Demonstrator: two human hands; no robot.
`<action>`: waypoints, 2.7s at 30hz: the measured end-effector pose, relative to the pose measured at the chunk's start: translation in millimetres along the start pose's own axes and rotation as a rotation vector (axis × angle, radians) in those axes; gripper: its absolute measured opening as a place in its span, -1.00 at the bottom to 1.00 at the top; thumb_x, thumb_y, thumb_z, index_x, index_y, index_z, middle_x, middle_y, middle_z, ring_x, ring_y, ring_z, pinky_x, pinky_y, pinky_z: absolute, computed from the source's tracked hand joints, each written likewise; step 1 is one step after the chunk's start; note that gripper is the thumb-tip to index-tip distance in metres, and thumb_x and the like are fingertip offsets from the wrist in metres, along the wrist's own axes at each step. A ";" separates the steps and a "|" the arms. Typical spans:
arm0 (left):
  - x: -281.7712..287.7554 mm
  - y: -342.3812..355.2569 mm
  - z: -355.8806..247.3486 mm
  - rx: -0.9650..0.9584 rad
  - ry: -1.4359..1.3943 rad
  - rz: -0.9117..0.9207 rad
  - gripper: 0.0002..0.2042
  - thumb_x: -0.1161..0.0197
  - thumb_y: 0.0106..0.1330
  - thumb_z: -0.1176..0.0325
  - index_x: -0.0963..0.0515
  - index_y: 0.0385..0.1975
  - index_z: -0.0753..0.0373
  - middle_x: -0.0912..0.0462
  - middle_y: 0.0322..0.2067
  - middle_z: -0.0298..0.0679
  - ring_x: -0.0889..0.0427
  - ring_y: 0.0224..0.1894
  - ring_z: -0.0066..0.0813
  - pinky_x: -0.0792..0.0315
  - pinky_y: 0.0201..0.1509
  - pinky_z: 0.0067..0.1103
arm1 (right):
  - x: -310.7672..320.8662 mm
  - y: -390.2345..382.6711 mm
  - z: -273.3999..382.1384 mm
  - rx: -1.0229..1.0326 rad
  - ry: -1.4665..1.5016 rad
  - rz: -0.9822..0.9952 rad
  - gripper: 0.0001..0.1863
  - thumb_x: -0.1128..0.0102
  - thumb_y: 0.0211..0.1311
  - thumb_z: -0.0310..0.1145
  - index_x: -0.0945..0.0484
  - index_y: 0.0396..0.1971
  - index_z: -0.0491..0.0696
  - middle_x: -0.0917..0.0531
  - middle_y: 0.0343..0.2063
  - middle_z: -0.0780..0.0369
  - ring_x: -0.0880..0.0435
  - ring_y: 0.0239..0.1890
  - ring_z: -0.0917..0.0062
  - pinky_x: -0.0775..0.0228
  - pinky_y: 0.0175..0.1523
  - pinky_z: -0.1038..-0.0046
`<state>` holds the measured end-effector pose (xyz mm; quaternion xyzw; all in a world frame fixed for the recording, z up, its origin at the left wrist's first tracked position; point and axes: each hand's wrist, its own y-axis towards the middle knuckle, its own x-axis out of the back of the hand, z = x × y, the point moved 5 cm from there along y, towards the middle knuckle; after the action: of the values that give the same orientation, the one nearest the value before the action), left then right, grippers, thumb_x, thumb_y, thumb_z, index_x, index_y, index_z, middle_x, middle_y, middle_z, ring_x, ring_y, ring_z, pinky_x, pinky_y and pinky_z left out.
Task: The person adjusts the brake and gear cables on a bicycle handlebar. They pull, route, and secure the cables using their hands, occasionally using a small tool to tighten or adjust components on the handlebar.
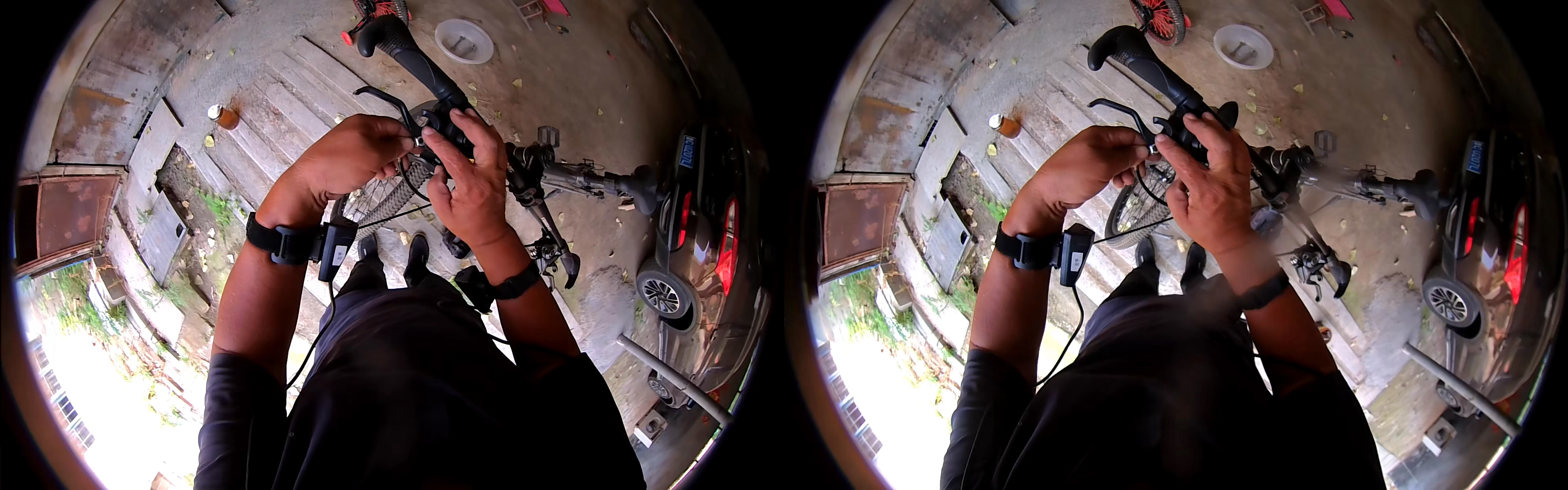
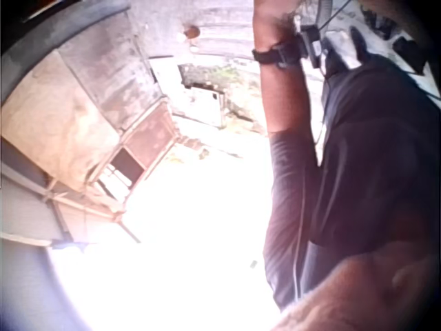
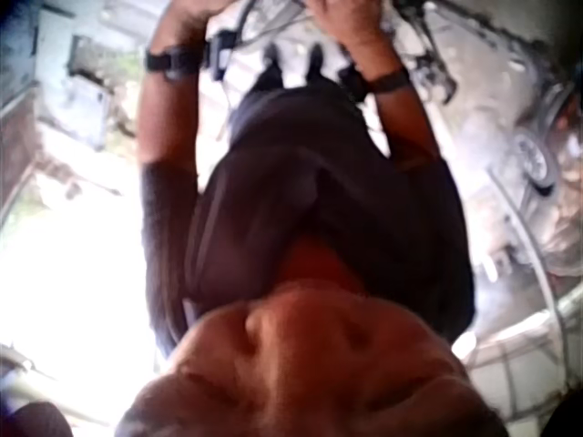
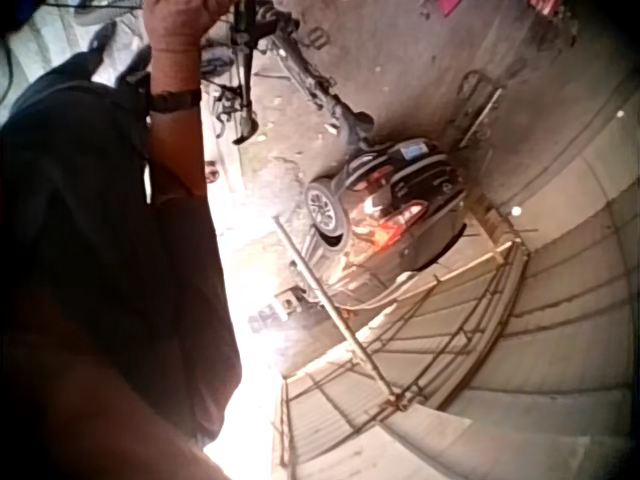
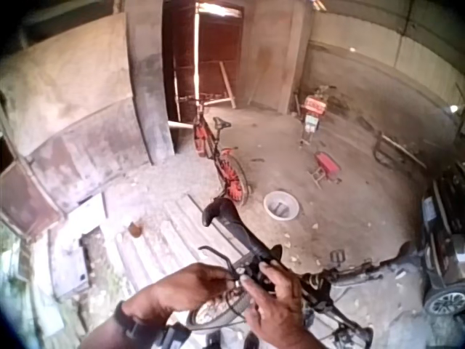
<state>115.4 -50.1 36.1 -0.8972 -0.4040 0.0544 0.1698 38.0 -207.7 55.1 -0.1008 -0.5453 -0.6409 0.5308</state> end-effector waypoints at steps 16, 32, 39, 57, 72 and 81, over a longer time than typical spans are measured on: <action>-41.5 -40.4 9.1 -0.038 -0.214 -0.265 -0.66 -0.21 0.39 0.48 -0.43 0.13 0.40 -0.62 -0.22 -0.29 -0.59 -0.20 -0.58 -0.46 -0.16 -0.64 | 3.6 -0.6 -2.9 0.017 0.026 0.044 -0.35 -0.17 -0.10 -0.55 -0.58 0.13 0.12 -0.40 0.21 0.14 -0.37 0.28 0.16 -0.15 0.35 0.08; -27.0 -42.9 25.8 -0.172 -0.091 -0.424 -0.70 -0.25 0.36 0.54 -0.45 0.05 0.40 -0.66 -0.21 -0.22 -0.62 -0.17 -0.54 -0.51 -0.11 -0.61 | 10.5 -6.0 -1.9 0.007 0.132 0.036 -0.35 -0.55 -0.21 -0.46 -0.46 -0.02 0.02 -0.42 0.18 0.15 -0.38 0.30 0.10 -0.22 0.34 0.03; 6.7 -56.1 -79.1 -0.742 1.199 -0.843 -0.63 -0.44 0.10 0.43 -0.58 -0.05 0.19 -0.58 -0.07 -0.14 -0.61 -0.11 -0.12 -0.52 -0.10 -0.38 | 13.0 -12.3 1.4 0.026 0.105 -0.026 -0.59 -0.51 -0.13 -0.52 -0.54 -0.22 -0.04 -0.43 0.12 0.12 -0.42 0.23 0.05 -0.34 0.25 0.09; 40.6 5.9 -18.4 -0.326 -0.023 -0.512 -0.74 -0.11 0.52 0.22 -0.54 -0.07 0.30 -0.69 -0.30 -0.28 -0.68 -0.20 -0.52 -0.47 -0.12 -0.59 | 12.7 -14.9 4.4 -0.011 0.062 -0.047 -0.83 -0.45 -0.03 -0.52 -0.64 -0.41 -0.09 -0.47 0.13 0.07 -0.43 0.23 0.02 -0.32 0.27 0.11; 40.9 12.5 -17.3 -0.323 -0.044 -0.534 -0.79 -0.07 0.53 0.27 -0.56 -0.08 0.25 -0.70 -0.22 -0.31 -0.69 -0.18 -0.52 -0.46 -0.11 -0.59 | 9.3 -16.8 1.5 -0.096 0.044 -0.158 -0.79 -0.47 -0.11 -0.53 -0.58 -0.46 -0.05 -0.49 0.10 0.17 -0.51 0.15 0.12 -0.38 0.22 0.17; 38.3 22.4 -12.7 -0.375 -0.358 -0.481 -0.78 -0.08 0.52 0.31 -0.53 0.01 0.25 -0.69 -0.12 -0.26 -0.67 -0.08 -0.45 -0.50 0.06 -0.48 | 10.4 -14.0 -1.7 -0.063 0.026 -0.118 -0.75 -0.49 -0.10 -0.54 -0.55 -0.45 -0.08 -0.51 0.08 0.08 -0.54 0.14 0.07 -0.42 0.18 0.16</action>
<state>159.8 -38.7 41.7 -0.7684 -0.6299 0.0941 -0.0633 23.3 -217.3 53.6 -0.0769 -0.5229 -0.6893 0.4955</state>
